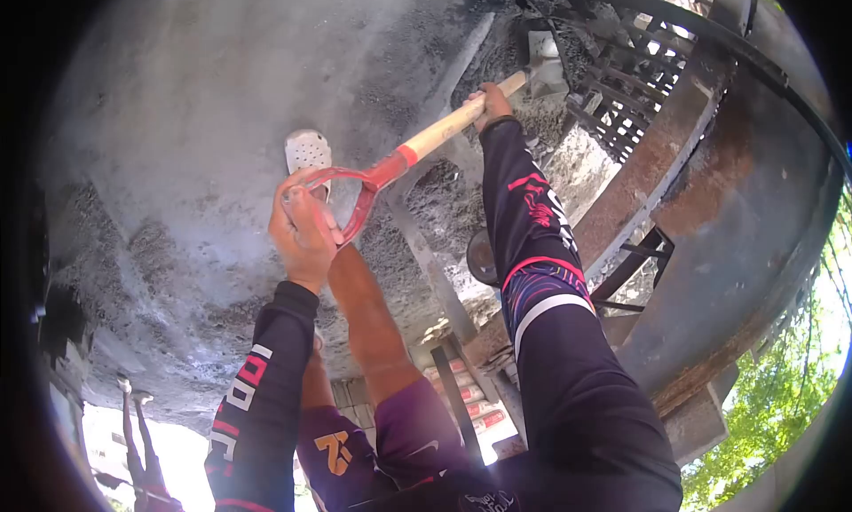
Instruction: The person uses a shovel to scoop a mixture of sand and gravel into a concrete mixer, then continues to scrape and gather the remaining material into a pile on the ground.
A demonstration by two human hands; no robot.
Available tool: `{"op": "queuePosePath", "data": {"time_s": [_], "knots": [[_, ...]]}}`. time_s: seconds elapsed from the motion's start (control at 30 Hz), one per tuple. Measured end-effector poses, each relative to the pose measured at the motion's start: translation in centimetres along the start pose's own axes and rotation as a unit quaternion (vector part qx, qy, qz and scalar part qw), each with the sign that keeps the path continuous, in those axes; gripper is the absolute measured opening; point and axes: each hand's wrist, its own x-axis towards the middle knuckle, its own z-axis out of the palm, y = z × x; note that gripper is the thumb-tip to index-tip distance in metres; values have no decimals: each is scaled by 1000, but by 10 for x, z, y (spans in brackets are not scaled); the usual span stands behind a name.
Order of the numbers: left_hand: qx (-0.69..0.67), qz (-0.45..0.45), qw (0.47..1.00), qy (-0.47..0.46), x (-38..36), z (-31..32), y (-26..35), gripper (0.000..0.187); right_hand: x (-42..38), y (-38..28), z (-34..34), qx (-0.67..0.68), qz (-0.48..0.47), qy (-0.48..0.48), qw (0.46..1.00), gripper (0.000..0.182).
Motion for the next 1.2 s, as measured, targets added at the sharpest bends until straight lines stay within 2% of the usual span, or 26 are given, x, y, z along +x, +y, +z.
{"op": "queuePosePath", "data": {"time_s": [0.17,0.2,0.27,0.33,0.47,0.5,0.53,0.57,0.67,0.7,0.77,0.8,0.87,0.9,0.93,0.97,1.0,1.03,1.1,1.17,1.2], "knots": [[21,61,998,11,-65,-79,12,38,-60,71,7,-11,36,-37,999,20],[26,50,998,20,-84,-98,18,38,-93,83,18,-33,28,3,999,22],[27,52,998,31,-130,-142,20,38,-138,116,28,-29,32,2,999,18],[37,51,994,88,-175,-194,6,48,-191,153,41,-41,32,-2,999,20],[65,73,984,147,-286,-312,-27,47,-294,249,48,-20,9,-45,999,30],[47,71,981,172,-319,-338,-34,46,-320,273,48,-63,10,-65,996,35],[28,71,977,198,-350,-362,-40,45,-337,306,46,-101,-38,-88,990,36],[27,73,976,201,-383,-388,-54,45,-388,324,57,-94,-9,-57,994,35],[38,93,936,337,-494,-454,-100,48,-477,414,44,-137,4,-145,980,34],[34,73,928,364,-539,-469,-113,44,-505,447,33,-163,16,-162,973,33],[-15,6,908,419,-627,-498,-141,36,-548,536,6,-236,-87,-126,960,32],[-45,-77,894,440,-671,-521,-162,37,-591,552,-11,-283,-16,-138,949,38],[45,-165,866,470,-762,-547,-200,37,-685,582,-46,-326,80,-153,930,46],[-16,-169,859,483,-801,-540,-201,38,-720,605,-66,-324,103,-159,927,45],[-77,-172,846,498,-839,-532,-202,38,-727,662,-98,-426,29,-145,893,45],[-201,-162,829,496,-876,-537,-219,39,-727,710,-128,-519,-50,-132,843,44],[-321,-154,793,495,-914,-541,-236,39,-768,695,-150,-485,43,-183,854,47],[-359,-179,834,377,-980,-579,-283,40,-811,678,-174,-447,139,-230,853,50],[-409,-181,858,253,-1052,-598,-367,40,-831,709,-215,-461,113,-232,849,50],[-372,-237,867,232,-1119,-600,-421,48,-841,750,-271,-473,116,-207,849,53],[-365,-241,856,274,-1127,-584,-419,48,-836,768,-291,-323,130,-151,925,44]]}}
